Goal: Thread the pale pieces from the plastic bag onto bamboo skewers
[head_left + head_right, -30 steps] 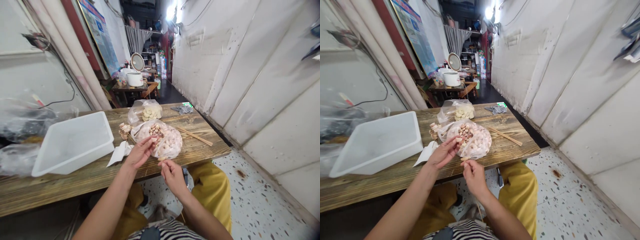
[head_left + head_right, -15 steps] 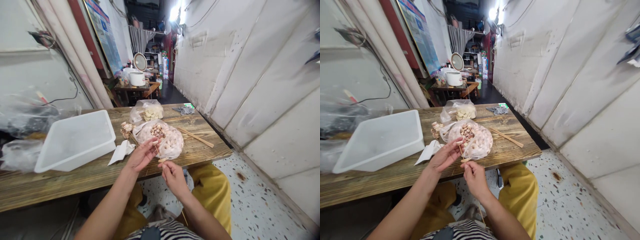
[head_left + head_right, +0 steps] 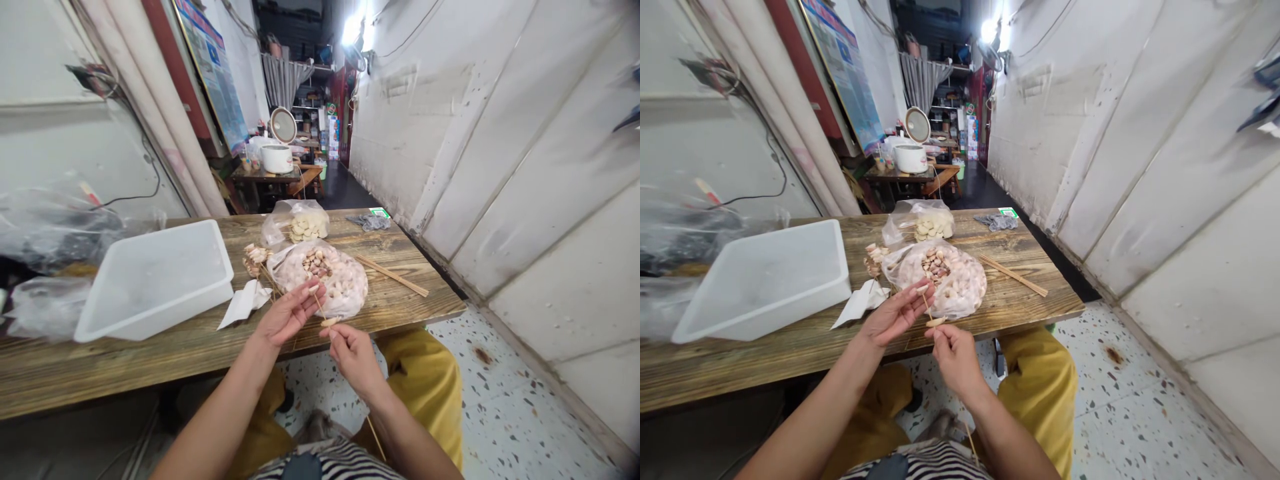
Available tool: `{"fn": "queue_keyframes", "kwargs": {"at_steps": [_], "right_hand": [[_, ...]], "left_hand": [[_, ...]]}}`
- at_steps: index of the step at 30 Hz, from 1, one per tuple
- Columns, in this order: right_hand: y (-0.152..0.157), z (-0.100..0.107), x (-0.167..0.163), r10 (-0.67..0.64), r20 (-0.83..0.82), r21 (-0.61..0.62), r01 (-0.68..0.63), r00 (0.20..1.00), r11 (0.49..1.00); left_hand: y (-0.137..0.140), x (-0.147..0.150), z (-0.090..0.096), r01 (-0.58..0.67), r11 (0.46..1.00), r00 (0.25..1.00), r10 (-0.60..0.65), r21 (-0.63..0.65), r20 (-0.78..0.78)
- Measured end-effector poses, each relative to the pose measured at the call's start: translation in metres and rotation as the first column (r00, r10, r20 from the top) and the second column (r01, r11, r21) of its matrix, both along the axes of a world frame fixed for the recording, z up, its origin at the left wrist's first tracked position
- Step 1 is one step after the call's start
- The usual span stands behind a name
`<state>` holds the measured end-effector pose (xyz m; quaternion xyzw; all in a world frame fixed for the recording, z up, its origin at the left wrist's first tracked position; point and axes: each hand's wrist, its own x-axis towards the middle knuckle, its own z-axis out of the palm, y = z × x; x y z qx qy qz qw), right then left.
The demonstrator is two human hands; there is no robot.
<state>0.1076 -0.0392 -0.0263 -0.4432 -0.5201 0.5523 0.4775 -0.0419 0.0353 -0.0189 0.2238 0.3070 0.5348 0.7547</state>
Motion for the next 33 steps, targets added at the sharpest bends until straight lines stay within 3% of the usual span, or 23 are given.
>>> {"fn": "queue_keyframes", "kwargs": {"at_steps": [8, 17, 33], "right_hand": [[0.001, 0.001, 0.006, 0.028, 0.003, -0.002, -0.028, 1.0, 1.0], [-0.002, 0.003, 0.002, 0.024, 0.007, 0.032, -0.024, 1.0, 0.999], [-0.001, 0.004, 0.003, 0.013, 0.053, 0.049, -0.016, 0.999, 0.999]], "left_hand": [[0.0, 0.005, -0.001, -0.073, 0.996, 0.997, 0.075, -0.055, 0.036], [-0.001, 0.015, 0.005, -0.19, 0.949, 0.954, 0.239, -0.251, 0.181], [-0.01, 0.017, 0.008, -0.182, 0.968, 0.97, 0.205, -0.171, 0.131]]}}
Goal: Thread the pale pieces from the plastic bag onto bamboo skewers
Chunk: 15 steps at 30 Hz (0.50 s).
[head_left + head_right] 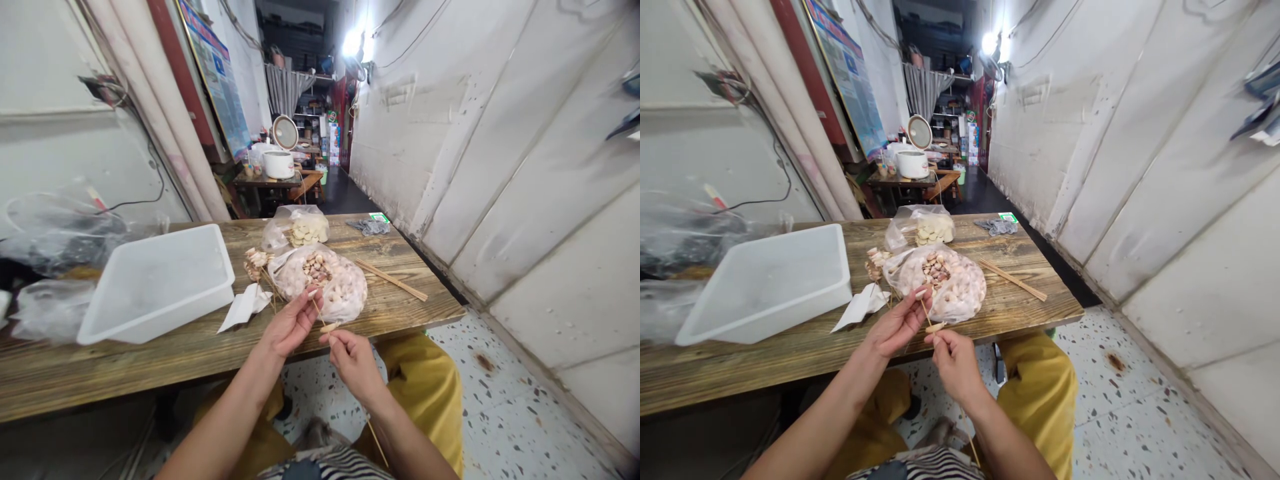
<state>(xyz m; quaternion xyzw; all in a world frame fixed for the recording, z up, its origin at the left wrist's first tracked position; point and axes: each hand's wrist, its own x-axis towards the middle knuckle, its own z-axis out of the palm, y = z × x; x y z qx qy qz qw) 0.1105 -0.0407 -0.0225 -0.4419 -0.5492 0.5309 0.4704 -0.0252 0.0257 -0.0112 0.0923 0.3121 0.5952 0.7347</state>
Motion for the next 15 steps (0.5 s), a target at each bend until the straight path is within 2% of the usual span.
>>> {"fn": "queue_keyframes", "kwargs": {"at_steps": [8, 15], "right_hand": [[-0.0036, -0.0006, 0.0019, 0.031, -0.033, -0.025, -0.032, 0.999, 0.999], [-0.0032, -0.0009, -0.0042, -0.025, -0.006, 0.029, 0.026, 1.0, 0.999]], "left_hand": [[0.0011, -0.0066, -0.0037, 0.08, 0.997, 0.994, -0.08, -0.008, -0.079], [-0.0007, -0.0084, -0.007, 0.147, 0.988, 0.986, -0.149, -0.036, -0.075]]}}
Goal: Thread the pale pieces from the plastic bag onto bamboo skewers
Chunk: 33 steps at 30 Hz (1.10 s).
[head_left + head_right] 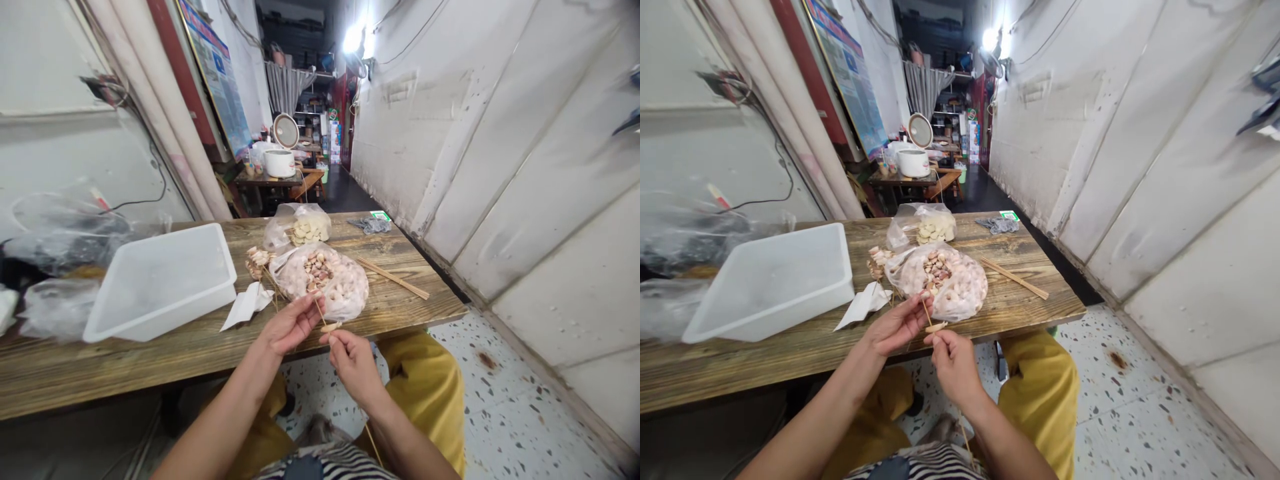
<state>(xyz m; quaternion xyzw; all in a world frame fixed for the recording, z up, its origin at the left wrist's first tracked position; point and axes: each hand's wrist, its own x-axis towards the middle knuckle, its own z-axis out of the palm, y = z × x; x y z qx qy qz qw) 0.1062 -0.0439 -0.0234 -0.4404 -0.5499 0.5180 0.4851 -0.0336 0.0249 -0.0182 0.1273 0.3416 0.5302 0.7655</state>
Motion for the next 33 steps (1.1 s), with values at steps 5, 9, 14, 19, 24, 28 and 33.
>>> {"fn": "queue_keyframes", "kwargs": {"at_steps": [5, 9, 14, 19, 24, 28, 33], "right_hand": [[0.006, 0.005, 0.0, -0.031, -0.005, 0.023, 0.031, 1.0, 0.999], [0.006, 0.003, -0.002, 0.004, -0.061, 0.007, -0.003, 0.998, 1.0], [0.003, -0.001, -0.006, 0.022, -0.069, 0.003, -0.022, 0.997, 1.0], [0.0, -0.003, -0.007, 0.052, -0.109, -0.006, -0.053, 0.993, 0.999], [-0.003, -0.004, -0.008, 0.049, -0.096, 0.016, -0.047, 0.994, 0.999], [-0.006, -0.007, -0.009, 0.034, -0.048, 0.084, -0.03, 0.998, 0.996], [-0.011, -0.008, -0.012, -0.01, 0.034, 0.147, 0.005, 0.999, 0.989]], "left_hand": [[-0.005, 0.007, 0.006, 0.032, 0.999, 0.999, -0.033, 0.042, 0.017], [-0.011, 0.014, 0.016, -0.059, 0.994, 0.996, 0.053, 0.09, 0.07], [-0.014, 0.02, 0.018, -0.119, 0.993, 0.99, 0.116, 0.028, 0.077], [-0.014, 0.022, 0.02, -0.091, 0.992, 0.995, 0.087, 0.088, 0.052], [-0.019, 0.026, 0.022, -0.136, 0.98, 0.989, 0.142, 0.143, -0.029], [-0.023, 0.025, 0.024, -0.145, 0.972, 0.986, 0.157, 0.183, -0.051], [-0.026, 0.024, 0.028, -0.136, 0.973, 0.987, 0.149, 0.188, -0.054]]}}
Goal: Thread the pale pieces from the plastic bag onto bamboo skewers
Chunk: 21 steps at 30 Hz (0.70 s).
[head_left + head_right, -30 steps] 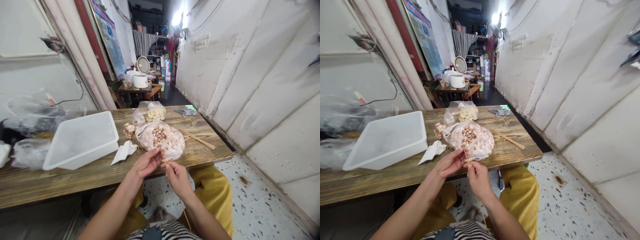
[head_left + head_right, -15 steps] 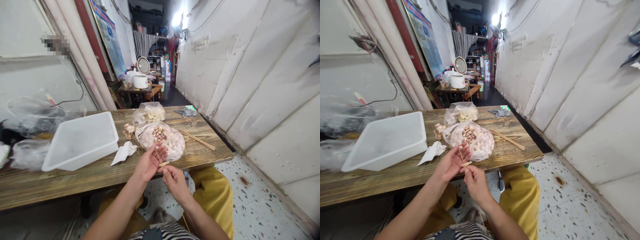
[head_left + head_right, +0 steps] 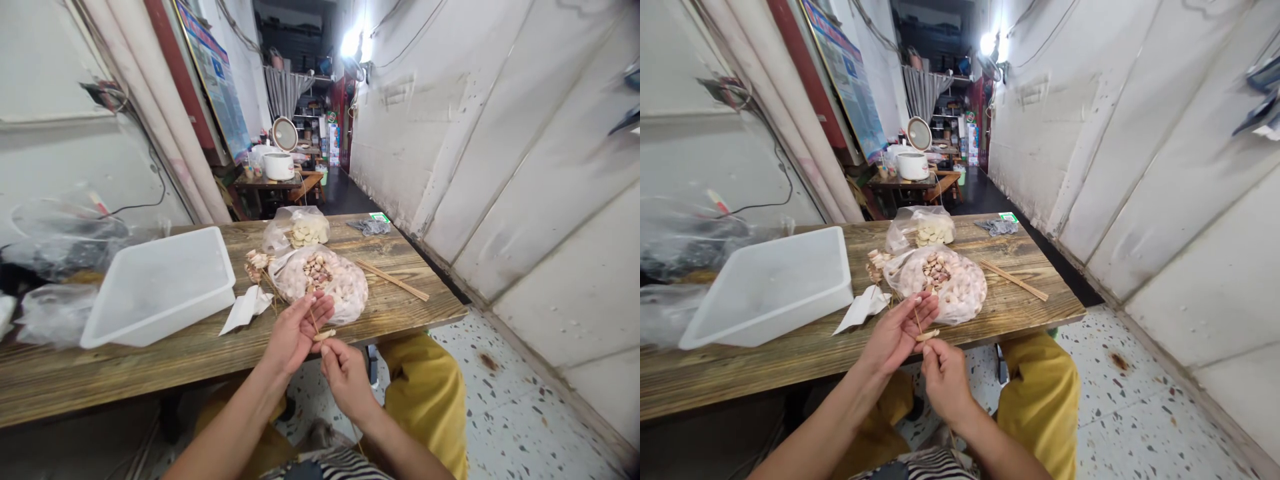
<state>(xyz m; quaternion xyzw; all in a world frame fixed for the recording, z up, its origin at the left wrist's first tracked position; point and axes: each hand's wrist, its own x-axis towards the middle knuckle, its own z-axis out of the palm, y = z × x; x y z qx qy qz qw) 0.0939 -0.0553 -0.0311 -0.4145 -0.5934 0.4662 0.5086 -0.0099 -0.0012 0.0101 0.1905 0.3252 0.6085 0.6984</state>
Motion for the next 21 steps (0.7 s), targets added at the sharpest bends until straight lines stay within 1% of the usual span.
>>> {"fn": "queue_keyframes", "kwargs": {"at_steps": [4, 9, 12, 15, 16, 17, 18, 19, 20, 21], "right_hand": [[0.002, 0.006, -0.002, -0.067, 0.043, 0.062, 0.064, 0.997, 0.996], [0.011, 0.007, -0.003, -0.113, 0.067, 0.08, 0.108, 0.991, 0.991], [0.015, 0.003, 0.0, -0.16, 0.069, 0.096, 0.153, 0.985, 0.984], [0.019, 0.002, 0.011, -0.174, 0.087, 0.103, 0.165, 0.981, 0.981], [0.021, 0.002, 0.015, -0.177, 0.083, 0.086, 0.17, 0.981, 0.982], [0.023, 0.002, 0.02, -0.178, 0.074, 0.057, 0.174, 0.981, 0.983], [0.024, 0.001, 0.024, -0.179, 0.056, 0.021, 0.178, 0.982, 0.984], [0.025, -0.001, 0.028, -0.179, 0.034, -0.015, 0.18, 0.983, 0.984], [0.026, -0.003, 0.031, -0.179, 0.013, -0.045, 0.18, 0.984, 0.983], [0.027, -0.005, 0.033, -0.178, -0.005, -0.066, 0.177, 0.984, 0.982]], "left_hand": [[-0.006, 0.006, -0.003, 0.0, 0.999, 0.999, -0.002, -0.032, -0.046], [-0.013, 0.019, -0.012, 0.025, 1.0, 0.994, -0.026, -0.016, -0.104], [-0.016, 0.025, -0.017, 0.08, 0.997, 0.989, -0.081, -0.019, -0.124], [-0.01, 0.02, -0.021, 0.18, 0.983, 0.975, -0.181, -0.018, -0.129], [-0.005, 0.015, -0.022, 0.167, 0.986, 0.973, -0.163, 0.011, -0.163], [0.003, 0.008, -0.022, 0.127, 0.99, 0.967, -0.111, 0.055, -0.23], [0.014, 0.001, -0.022, 0.046, 0.989, 0.943, 0.003, 0.138, -0.333], [0.026, -0.008, -0.021, -0.066, 0.967, 0.854, 0.182, 0.245, -0.488], [0.039, -0.016, -0.02, -0.076, 0.941, 0.704, 0.286, 0.331, -0.65], [0.054, -0.024, -0.019, -0.004, 0.918, 0.509, 0.342, 0.396, -0.79]]}}
